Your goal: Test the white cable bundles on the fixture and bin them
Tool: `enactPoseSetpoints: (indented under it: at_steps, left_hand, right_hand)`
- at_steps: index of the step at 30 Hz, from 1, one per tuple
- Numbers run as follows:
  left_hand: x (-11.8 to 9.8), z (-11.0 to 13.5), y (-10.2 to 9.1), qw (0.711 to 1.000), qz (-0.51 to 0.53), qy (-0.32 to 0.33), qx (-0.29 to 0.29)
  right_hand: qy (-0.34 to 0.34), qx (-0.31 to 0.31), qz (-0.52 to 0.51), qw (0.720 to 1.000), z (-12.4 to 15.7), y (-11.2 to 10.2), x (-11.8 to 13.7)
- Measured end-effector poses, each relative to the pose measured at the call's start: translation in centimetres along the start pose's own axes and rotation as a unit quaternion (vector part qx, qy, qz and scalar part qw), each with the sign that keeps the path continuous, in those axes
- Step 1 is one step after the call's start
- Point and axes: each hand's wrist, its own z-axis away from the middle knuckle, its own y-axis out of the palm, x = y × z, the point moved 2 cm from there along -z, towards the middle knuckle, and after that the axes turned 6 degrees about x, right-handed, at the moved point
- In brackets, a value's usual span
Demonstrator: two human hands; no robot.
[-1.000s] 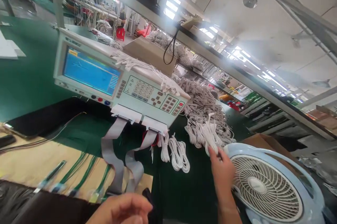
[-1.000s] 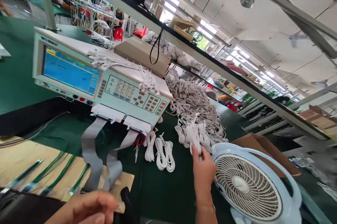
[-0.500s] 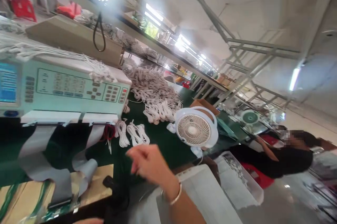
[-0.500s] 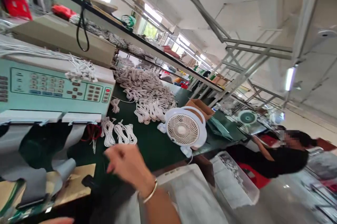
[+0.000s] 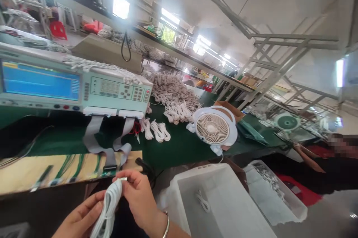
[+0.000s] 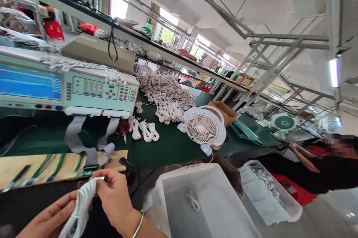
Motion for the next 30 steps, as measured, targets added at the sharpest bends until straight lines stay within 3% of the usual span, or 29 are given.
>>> enactPoseSetpoints:
  at_steps: [3,5,9,14,16,19,21,24,30]
  left_hand:
    - [0.2,-0.4,-0.7,0.994,-0.061,0.088,0.008]
    - [0.3,-0.7,-1.1,0.987,-0.12,0.106,0.017]
    - [-0.1,-0.5,-0.7,0.975,-0.187,0.114,0.043]
    - [-0.5,-1.2,0.3,0.993,-0.108,0.05,0.009]
    - [-0.8,-2.0,0.2,0.992,-0.112,0.059,0.002]
    - [-1.3,-3.1,-0.3,0.99,-0.105,0.085,-0.037]
    - [-1.5,-3.6,-0.4,0.991,-0.088,0.088,-0.046]
    - [-1.9,-4.1,-0.5,0.994,-0.063,0.079,-0.036]
    - [-2.8,-4.2,-0.7,0.997,-0.046,0.053,-0.014]
  right_hand:
    - [0.003,-0.014,0.053,0.998,-0.6,-0.1,-1.6]
    - [0.02,-0.004,0.119,0.993,-0.8,-0.5,-2.2]
    - [0.086,0.026,0.215,0.972,-0.1,-1.4,-3.2]
    - [-0.003,0.026,0.407,0.913,-0.1,-2.3,-5.0]
    - [-0.002,0.005,0.374,0.927,-0.9,-2.9,-5.8]
    - [0.042,-0.036,0.234,0.971,-2.4,-3.7,-6.6]
    - [0.069,-0.012,0.152,0.986,-3.2,-3.7,-6.5]
    - [0.089,0.03,0.102,0.99,-3.9,-3.3,-6.0]
    - [0.113,0.017,0.042,0.993,-4.3,-2.6,-5.9]
